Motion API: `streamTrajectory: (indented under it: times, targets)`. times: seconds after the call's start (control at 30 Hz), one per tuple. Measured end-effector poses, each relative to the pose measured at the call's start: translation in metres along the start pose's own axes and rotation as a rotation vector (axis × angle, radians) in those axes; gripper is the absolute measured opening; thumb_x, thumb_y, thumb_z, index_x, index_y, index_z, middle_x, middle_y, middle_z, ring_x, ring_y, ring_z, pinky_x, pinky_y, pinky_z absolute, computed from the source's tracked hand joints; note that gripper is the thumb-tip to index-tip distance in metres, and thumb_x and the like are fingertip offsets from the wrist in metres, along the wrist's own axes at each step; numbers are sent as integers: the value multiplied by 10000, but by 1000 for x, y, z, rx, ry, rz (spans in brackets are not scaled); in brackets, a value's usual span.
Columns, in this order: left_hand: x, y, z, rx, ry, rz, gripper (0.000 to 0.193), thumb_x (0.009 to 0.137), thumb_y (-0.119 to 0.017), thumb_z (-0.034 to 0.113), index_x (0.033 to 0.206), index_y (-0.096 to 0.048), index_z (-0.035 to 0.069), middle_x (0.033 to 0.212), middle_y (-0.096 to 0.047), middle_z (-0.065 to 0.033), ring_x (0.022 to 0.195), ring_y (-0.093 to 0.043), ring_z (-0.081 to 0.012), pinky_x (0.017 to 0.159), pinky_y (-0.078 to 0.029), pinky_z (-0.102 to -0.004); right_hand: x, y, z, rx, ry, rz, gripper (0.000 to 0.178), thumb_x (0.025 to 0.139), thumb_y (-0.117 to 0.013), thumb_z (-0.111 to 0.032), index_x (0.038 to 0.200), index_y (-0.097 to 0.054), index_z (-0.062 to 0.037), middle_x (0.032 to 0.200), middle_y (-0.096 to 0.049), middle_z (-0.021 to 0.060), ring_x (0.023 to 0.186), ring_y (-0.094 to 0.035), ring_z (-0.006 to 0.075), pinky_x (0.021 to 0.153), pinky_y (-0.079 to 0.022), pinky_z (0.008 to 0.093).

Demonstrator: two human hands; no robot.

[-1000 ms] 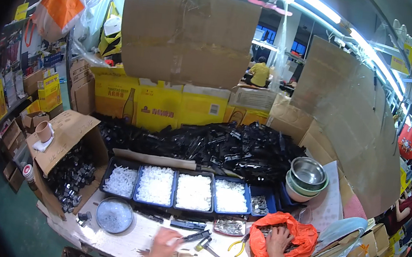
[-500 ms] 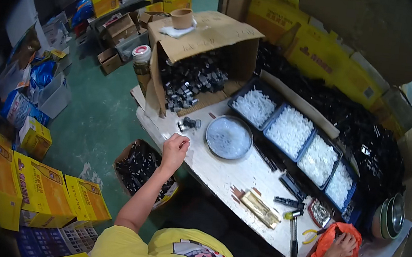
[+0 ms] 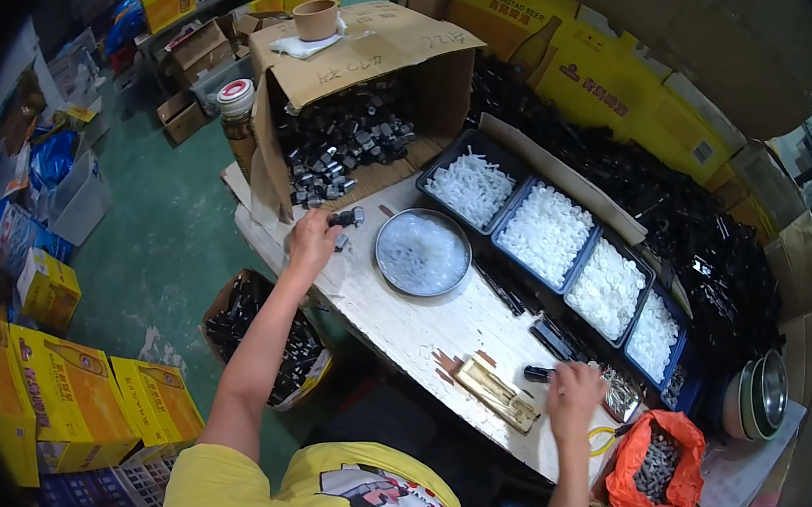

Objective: The person assembles small electronic components at a cluttered workbench. They insert white plastic pieces into black cylindrical bodies, place metal pins into the assembly, and use a hammer to secure the parts. The person also uses pliers to adjust components and places finished units into a tray.

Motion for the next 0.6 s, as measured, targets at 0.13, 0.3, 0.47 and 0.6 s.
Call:
streamTrajectory:
  times: [0.13,0.3,0.47,0.6]
  targets:
    - [-13,6,2,-54,-5,62,202,685,-663,57,856,-558,29,734,-533,-110,664,-539,-294,598,-426,-371,44,-36,-42,97,49,-23,162,716,-617,-92,875,-598,-108,882,-544,41,854,-474,225,742,-310,383]
    - [-26,11,2,-36,-73,15,119,699,-648,61,789,-580,24,719,-532,-109,666,-547,-277,601,-431,-360,90,-82,-65,-11,26,-48,94,760,-555,-147,830,-590,-97,827,-518,60,842,-472,240,729,-318,422]
    - [-29,8,-23,-343,142,-116,121,725,-607,46,837,-630,8,777,-574,-123,637,-572,-223,592,-448,-298,89,-104,-53,-91,6,-96,81,754,-498,-106,774,-576,-102,807,-512,61,822,-481,245,698,-316,421]
    - [-40,28,-4,-332,131,-43,106,712,-624,19,814,-623,-11,750,-563,-110,629,-571,-200,558,-454,-277,67,-73,-49,58,19,-59,46,723,-574,-99,766,-590,-105,792,-513,51,821,-480,244,708,-306,413]
Point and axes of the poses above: each hand's wrist, its own x-axis towards the middle knuckle, its own y-axis out of the back of the hand, z = x × y, the point moved 5 cm from there along x, towards the middle knuckle
